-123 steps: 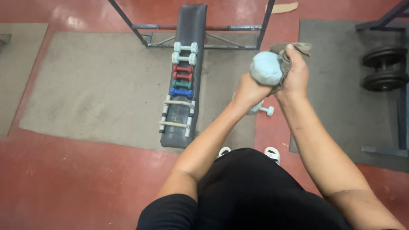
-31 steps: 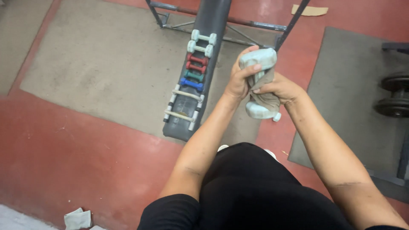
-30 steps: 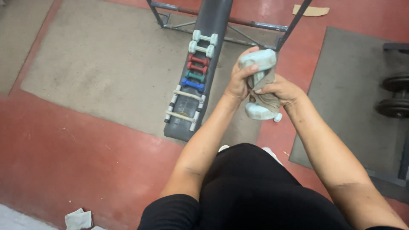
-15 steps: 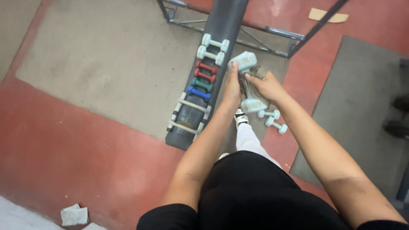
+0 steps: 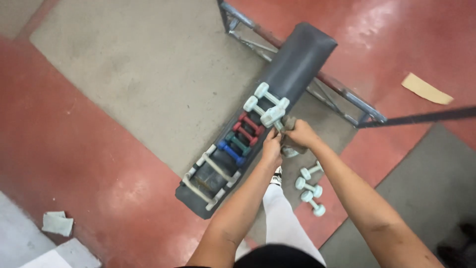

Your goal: Cleaning various small dumbbells with a cloth in a gym environment.

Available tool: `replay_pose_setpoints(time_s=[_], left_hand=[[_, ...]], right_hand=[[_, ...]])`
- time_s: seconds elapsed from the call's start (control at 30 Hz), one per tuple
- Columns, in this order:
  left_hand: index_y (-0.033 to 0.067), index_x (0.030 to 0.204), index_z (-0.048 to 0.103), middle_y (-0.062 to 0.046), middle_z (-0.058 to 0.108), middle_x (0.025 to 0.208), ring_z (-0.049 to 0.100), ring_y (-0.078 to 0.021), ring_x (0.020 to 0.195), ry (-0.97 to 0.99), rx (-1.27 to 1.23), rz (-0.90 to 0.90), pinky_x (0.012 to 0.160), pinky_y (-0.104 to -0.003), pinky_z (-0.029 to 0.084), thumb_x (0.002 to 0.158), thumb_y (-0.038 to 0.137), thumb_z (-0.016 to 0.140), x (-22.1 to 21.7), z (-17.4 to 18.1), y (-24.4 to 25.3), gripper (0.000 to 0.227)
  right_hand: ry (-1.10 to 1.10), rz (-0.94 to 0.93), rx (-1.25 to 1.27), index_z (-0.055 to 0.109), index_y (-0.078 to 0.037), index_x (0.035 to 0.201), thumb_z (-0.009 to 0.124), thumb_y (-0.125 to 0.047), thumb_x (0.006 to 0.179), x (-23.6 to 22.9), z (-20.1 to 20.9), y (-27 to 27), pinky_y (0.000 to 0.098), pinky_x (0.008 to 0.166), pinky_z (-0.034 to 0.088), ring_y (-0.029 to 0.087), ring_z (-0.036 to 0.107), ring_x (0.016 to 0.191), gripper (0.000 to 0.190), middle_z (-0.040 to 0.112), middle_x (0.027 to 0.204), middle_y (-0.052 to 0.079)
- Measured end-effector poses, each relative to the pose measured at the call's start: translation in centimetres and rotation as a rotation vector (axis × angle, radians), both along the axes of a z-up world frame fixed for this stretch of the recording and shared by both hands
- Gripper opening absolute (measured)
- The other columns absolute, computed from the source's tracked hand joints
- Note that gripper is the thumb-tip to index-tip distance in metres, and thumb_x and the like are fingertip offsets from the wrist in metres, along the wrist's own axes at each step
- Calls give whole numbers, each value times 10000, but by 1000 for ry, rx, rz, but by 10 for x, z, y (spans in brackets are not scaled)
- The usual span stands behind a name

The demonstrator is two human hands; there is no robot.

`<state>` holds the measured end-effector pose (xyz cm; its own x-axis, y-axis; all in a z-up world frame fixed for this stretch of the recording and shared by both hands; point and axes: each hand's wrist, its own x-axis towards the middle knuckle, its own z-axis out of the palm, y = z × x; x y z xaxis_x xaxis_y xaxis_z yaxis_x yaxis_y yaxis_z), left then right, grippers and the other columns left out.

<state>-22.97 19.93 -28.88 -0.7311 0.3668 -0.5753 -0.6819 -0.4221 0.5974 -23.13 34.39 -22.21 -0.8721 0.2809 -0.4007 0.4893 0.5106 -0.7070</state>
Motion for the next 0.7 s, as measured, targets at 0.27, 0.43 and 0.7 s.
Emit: replay_pose_setpoints(time_s=[0.27,0.43,0.7], left_hand=[[169,1587,375,-94,622,1348,614,-239,1143,-181,-57,71,948,-388,517,996,50,512,-83,-137,38,619],[233,1562,416,-42,621,1300,599,-201,1078,-238,-136,67,839,-399,506,995,64,510,-125,-136,41,599],[224,1575,423,-16,640,1249,611,-185,1027,-169,-141,22,830,-358,521,970,13,486,-132,-204,35,644]], right_hand=[[-118,257,154,746,-45,1005,758,-290,713,-113,-104,24,522,836,552,438,692,952,380,717,975,264],[-110,293,205,749,-46,999,764,-286,716,-151,-157,26,522,856,556,435,695,959,372,723,975,256],[-113,300,218,734,-75,1077,741,-254,741,-165,-206,28,533,847,554,447,690,955,381,725,986,251]])
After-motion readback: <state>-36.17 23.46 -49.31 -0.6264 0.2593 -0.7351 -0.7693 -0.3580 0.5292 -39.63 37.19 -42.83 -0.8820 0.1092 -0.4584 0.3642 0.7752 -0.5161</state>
